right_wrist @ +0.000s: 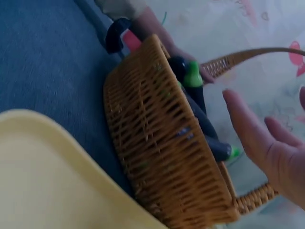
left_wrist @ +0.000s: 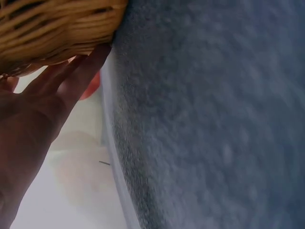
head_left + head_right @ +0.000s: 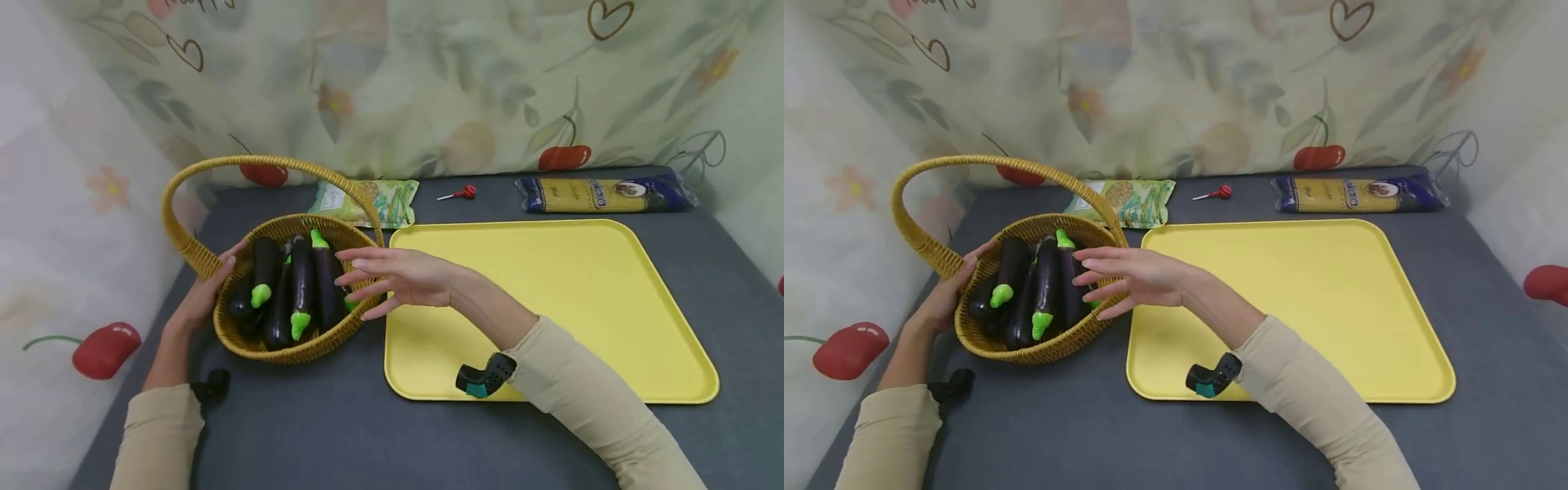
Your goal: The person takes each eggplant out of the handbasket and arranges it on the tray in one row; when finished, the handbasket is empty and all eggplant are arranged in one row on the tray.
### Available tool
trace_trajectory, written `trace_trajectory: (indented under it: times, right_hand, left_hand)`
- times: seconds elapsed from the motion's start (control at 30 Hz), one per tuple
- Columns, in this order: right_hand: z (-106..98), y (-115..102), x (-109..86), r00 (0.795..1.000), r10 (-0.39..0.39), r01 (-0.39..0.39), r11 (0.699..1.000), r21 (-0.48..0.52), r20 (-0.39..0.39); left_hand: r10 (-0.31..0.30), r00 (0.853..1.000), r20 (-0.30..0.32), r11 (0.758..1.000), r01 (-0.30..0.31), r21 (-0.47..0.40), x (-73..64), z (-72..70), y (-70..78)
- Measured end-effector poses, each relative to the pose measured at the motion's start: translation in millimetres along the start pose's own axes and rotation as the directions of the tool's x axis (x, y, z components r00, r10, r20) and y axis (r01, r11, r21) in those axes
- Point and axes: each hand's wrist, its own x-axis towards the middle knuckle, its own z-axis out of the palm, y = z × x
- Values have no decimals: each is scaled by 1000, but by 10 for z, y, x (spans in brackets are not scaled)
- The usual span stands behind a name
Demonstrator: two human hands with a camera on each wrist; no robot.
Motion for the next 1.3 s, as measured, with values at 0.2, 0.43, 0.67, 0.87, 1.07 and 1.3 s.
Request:
trace_trajectory:
  times: [0.2, 0.43, 0.67, 0.87, 1.07, 1.3]
  right_hand:
    - [160, -9, 243, 985, 26, -23, 1000, 20, -169]
    - [289, 23, 472, 913, 23, -42, 998, -38, -407]
    - [332, 24, 599, 827, 20, -93, 991, -101, -562]
    - [304, -6, 704, 788, 22, -157, 974, -166, -615]
    - [223, -5, 805, 794, 53, -195, 966, -172, -606]
    - [105, 34, 918, 807, 53, -195, 964, -181, -588]
  left_hand:
    - [31, 998, -53, 997, -27, 74, 52, 30, -21]
    - [34, 998, -57, 999, -32, 36, 81, 9, -20]
    - [38, 999, -36, 997, -41, -60, 114, -27, -74]
    - [40, 999, -11, 994, -40, -98, 91, -62, -98]
    - [28, 999, -15, 997, -29, -75, 61, -116, -114]
    - [5, 1000, -27, 999, -6, -43, 51, -166, -160]
